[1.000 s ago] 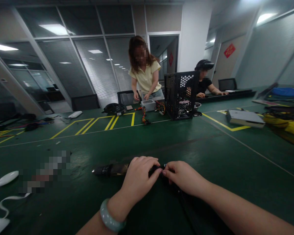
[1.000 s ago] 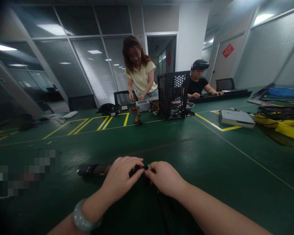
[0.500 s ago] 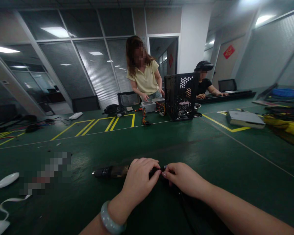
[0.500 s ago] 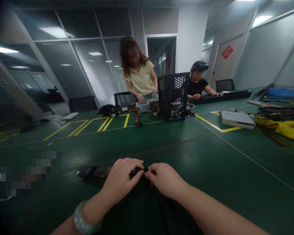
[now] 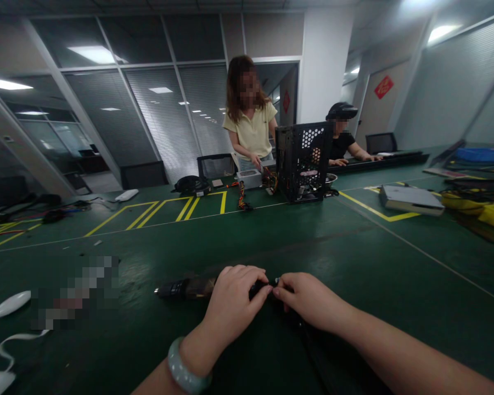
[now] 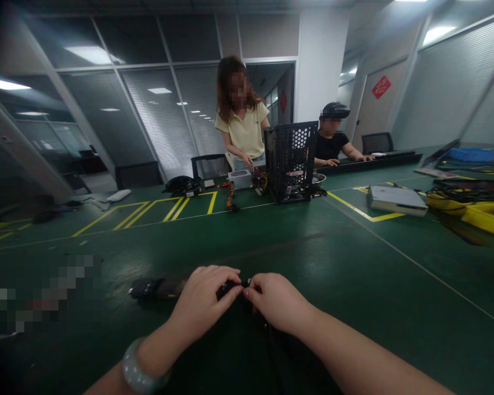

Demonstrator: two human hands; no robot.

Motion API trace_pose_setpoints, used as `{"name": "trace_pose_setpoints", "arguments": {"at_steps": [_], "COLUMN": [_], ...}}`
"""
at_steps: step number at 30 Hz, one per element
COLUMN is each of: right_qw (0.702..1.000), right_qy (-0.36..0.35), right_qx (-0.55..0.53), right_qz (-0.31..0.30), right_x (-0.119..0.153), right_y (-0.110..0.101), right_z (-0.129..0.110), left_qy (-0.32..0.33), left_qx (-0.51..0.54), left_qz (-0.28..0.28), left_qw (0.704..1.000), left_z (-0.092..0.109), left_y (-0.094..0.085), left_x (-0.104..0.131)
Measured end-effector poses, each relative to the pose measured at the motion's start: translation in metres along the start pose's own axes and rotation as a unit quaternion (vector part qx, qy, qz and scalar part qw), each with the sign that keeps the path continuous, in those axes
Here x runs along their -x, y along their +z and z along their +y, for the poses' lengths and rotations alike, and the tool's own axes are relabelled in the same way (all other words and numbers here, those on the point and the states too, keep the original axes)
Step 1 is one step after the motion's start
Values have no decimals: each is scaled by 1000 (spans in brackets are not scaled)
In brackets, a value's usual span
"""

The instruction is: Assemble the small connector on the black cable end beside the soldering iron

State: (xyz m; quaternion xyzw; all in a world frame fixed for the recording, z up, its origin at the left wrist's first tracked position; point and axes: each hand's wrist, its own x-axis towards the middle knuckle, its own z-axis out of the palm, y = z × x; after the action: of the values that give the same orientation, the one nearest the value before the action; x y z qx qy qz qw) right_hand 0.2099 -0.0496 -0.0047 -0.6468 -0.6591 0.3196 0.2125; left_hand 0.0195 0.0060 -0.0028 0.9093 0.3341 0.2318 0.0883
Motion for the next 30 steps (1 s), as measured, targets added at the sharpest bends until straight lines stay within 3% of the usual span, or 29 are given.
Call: {"name": "trace_pose_setpoints", "arguments": {"at_steps": [30], "right_qw": [1000], "right_qy": [-1], "right_qx": [-5], "right_qz": [0], "right_x": [-1], "right_y": [2], "right_z": [3], "left_qy": [9], "left_qx": [6], "left_qz": [3], "left_qw": [1000], "left_z": [1], "left_y": [0], "left_x": [0]}}
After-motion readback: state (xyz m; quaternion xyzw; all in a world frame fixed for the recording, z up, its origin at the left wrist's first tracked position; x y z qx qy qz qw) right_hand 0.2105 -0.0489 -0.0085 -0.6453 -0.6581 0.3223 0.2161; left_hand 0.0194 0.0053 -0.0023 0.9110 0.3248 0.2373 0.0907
